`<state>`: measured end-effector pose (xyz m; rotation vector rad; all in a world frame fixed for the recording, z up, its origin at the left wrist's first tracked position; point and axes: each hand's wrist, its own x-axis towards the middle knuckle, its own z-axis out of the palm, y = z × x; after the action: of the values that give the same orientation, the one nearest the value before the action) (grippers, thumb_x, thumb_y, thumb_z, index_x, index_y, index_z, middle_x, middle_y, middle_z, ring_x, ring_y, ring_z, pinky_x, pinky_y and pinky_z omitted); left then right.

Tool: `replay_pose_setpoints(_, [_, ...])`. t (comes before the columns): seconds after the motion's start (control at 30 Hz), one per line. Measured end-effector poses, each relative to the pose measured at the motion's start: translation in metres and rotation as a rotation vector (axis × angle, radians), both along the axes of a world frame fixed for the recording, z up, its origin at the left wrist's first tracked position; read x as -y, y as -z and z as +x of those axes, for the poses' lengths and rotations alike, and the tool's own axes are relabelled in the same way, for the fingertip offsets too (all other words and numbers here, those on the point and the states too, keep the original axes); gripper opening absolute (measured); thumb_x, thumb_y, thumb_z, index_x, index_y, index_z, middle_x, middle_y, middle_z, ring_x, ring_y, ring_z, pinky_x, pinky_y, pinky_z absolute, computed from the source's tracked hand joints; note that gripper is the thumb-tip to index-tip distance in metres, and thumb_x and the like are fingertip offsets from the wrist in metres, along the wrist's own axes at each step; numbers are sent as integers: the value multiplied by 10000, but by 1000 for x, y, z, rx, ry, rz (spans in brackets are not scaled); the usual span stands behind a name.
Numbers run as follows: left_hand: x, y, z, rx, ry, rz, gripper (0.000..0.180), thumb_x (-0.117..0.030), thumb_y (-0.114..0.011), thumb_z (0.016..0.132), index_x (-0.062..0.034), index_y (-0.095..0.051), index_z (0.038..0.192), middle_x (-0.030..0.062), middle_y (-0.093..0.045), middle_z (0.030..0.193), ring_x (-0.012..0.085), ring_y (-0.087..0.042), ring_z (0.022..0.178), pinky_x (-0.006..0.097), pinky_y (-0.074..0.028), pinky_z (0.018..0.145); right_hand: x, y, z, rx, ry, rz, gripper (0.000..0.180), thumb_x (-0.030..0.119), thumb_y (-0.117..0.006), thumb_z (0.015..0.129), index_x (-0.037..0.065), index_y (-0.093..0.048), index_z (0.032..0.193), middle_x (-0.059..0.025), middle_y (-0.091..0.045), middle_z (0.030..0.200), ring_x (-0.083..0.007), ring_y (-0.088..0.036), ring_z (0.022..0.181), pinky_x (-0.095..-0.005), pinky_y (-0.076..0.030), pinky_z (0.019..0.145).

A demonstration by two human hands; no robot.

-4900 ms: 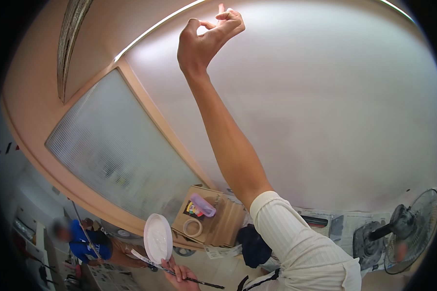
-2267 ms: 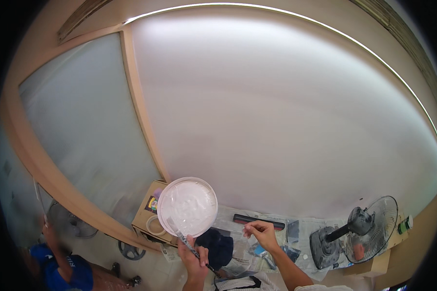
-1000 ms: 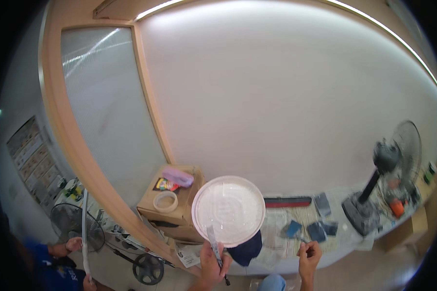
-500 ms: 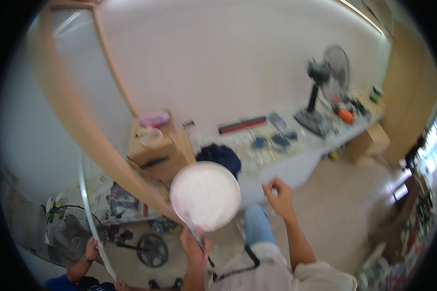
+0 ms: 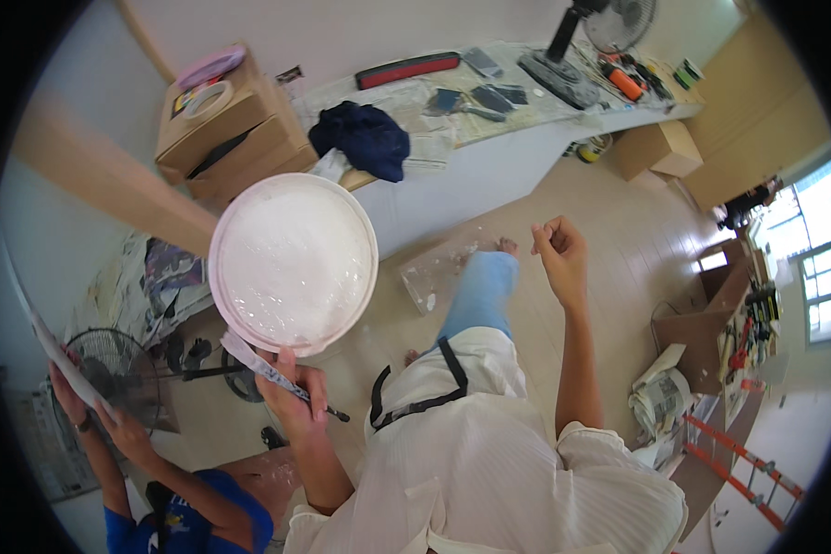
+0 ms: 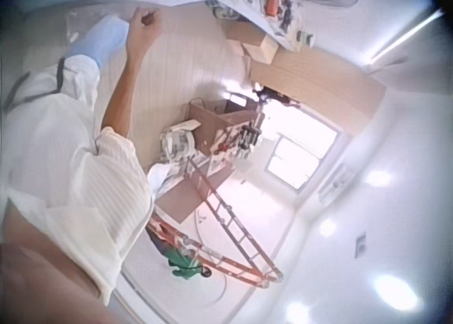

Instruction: The person paints the ceiling trim and the adjacent ceiling surface using a paintbrush and a small container of white paint. They repeatedly dip the brush into the container and apply paint to the curved ceiling edge and the flat ceiling area.

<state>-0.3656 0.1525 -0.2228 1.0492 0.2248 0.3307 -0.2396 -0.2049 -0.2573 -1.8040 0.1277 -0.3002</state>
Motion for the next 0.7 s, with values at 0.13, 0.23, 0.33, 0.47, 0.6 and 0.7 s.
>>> replay_pose_setpoints(0.13, [-21,11,-14,-70,-48,-32,245,-128,-516,1028,24,-465,1212,70,-589,696,94,-327,259,239,-202,266,-25,8,17,31,-58,-150,255,150,-669,960,67,-512,777,17,-544,688,-60,-548,617,-219,-409,570])
replay_pose_setpoints(0.23, [-39,34,-6,-31,8,-2,346,-146,-475,1036,70,-431,1303,127,-673,837,86,-329,254,237,-245,248,-17,19,12,45,-36,-227,265,151,-672,959,66,-505,772,16,-530,693,-67,-551,621,-227,-427,581])
replay_pose_setpoints(0.33, [-42,30,12,20,82,6,332,-134,-494,1028,65,-440,1289,85,-641,765,84,-324,254,233,-232,251,2,32,-7,-10,21,-202,268,154,-674,954,54,-509,767,12,-530,681,-65,-551,615,-231,-428,579])
replay_pose_setpoints(0.47, [-46,25,35,20,136,-21,330,-136,-506,1023,60,-447,1282,75,-633,750,77,-319,256,237,-225,252,8,37,-29,-151,115,-212,276,162,-680,942,31,-517,761,3,-542,653,-71,-561,600,-235,-435,579])
replay_pose_setpoints(0.6, [-41,15,43,1,149,-3,176,-159,-520,1039,5,-485,1093,22,-508,595,95,-347,268,248,-200,276,-5,40,-25,-164,92,-215,282,163,-680,945,30,-516,757,1,-540,643,-70,-563,598,-235,-435,569])
replay_pose_setpoints(0.7, [-44,27,38,-12,134,-37,252,-140,-519,1016,45,-479,1181,84,-627,730,84,-328,259,239,-234,253,-27,34,-9,-166,38,-219,284,155,-681,943,29,-513,752,-4,-544,643,-67,-559,594,-242,-439,564])
